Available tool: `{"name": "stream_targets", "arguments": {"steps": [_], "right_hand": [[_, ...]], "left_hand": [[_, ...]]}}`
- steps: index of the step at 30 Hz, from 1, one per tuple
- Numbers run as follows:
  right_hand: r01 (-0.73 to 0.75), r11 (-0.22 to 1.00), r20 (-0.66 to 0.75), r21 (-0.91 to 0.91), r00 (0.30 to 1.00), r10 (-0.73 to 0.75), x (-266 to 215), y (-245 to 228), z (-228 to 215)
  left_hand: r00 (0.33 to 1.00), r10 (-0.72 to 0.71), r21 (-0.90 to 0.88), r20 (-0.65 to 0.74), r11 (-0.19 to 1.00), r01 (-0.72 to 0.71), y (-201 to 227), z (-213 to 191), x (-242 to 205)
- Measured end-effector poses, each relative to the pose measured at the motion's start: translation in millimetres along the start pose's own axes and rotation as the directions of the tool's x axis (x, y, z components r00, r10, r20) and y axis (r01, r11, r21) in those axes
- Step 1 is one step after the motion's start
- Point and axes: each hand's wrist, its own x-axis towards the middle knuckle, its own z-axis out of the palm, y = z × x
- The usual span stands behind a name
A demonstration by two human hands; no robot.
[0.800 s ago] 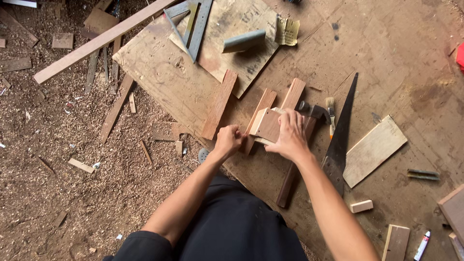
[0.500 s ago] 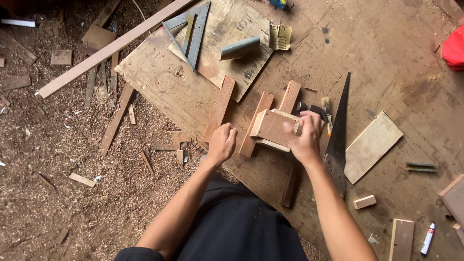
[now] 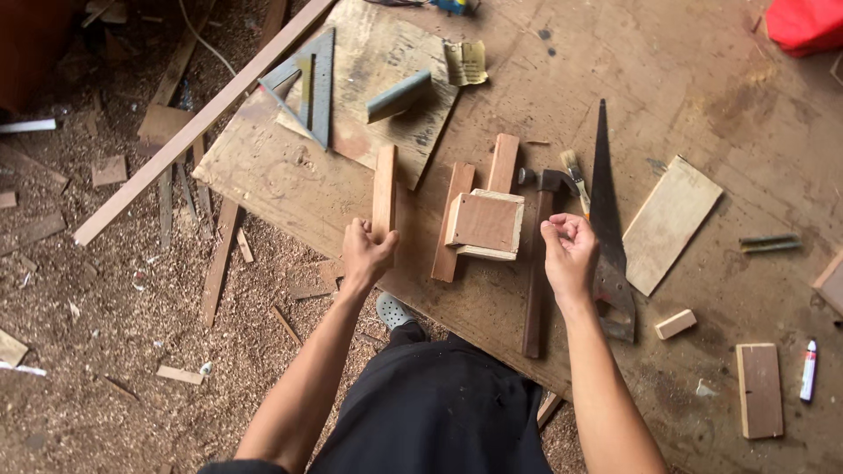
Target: The person assembles a small wooden structure by hand, aligning several small wooden pieces on a workbench. They use a hammer to drive nails into the wood to secure the pieces together. The person repeatedly adjusts the alignment and hammers additional nails to complete the assembly.
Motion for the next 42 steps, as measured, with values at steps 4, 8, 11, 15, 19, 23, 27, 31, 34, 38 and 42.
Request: {"name": "stream_targets", "arguments": {"steps": [4,8,11,15,19,23,27,31,34,38,42], "right_hand": [[-0.031,0.996,0.126,0.082,0.992,0.020,-4,-22,11],[-0.284,0.928,0.322,0.240,0.925,0.200,7,-57,40],[-0.230,0.930,0.363,0.287,0.925,0.116,18,-54,50],[-0.151,0.971,0.255,0.183,0.962,0.101,34,-22,38],[-0.164,0.973,0.231,0.163,0.965,0.124,53,15,17],[-0.116,0.980,0.278,0.161,0.958,0.068,68,43,26],[-0.062,0.996,0.266,0.068,0.963,0.042,82,52,39],[-0.078,0.997,0.210,0.030,0.975,0.070,67,53,42],[-0.107,0.991,0.164,0.085,0.982,0.092,48,61,37],[-0.149,0.978,0.200,0.145,0.973,0.119,35,50,30],[-0.165,0.953,0.176,0.256,0.977,0.122,21,49,33]], "left_hand": [[0.968,0.213,-0.065,-0.134,0.973,-0.223,20,20,-39],[0.874,0.466,-0.054,-0.136,0.878,-0.476,49,63,-70],[0.735,0.660,0.139,-0.159,0.752,-0.645,70,89,-85],[0.573,0.809,0.142,-0.132,0.588,-0.796,78,101,-93],[0.839,0.535,-0.229,0.104,0.833,-0.503,73,98,-84],[0.825,0.559,-0.130,0.080,0.827,-0.547,61,91,-69],[0.859,0.503,-0.098,0.093,0.863,-0.495,91,89,-80],[0.734,0.659,0.143,0.163,0.721,-0.678,90,92,-75],[0.756,0.588,0.156,0.288,0.750,-0.643,99,86,-81],[0.674,0.634,0.025,0.380,0.721,-0.692,104,80,-59],[0.752,0.491,0.058,0.440,0.820,-0.570,95,77,-52]]}}
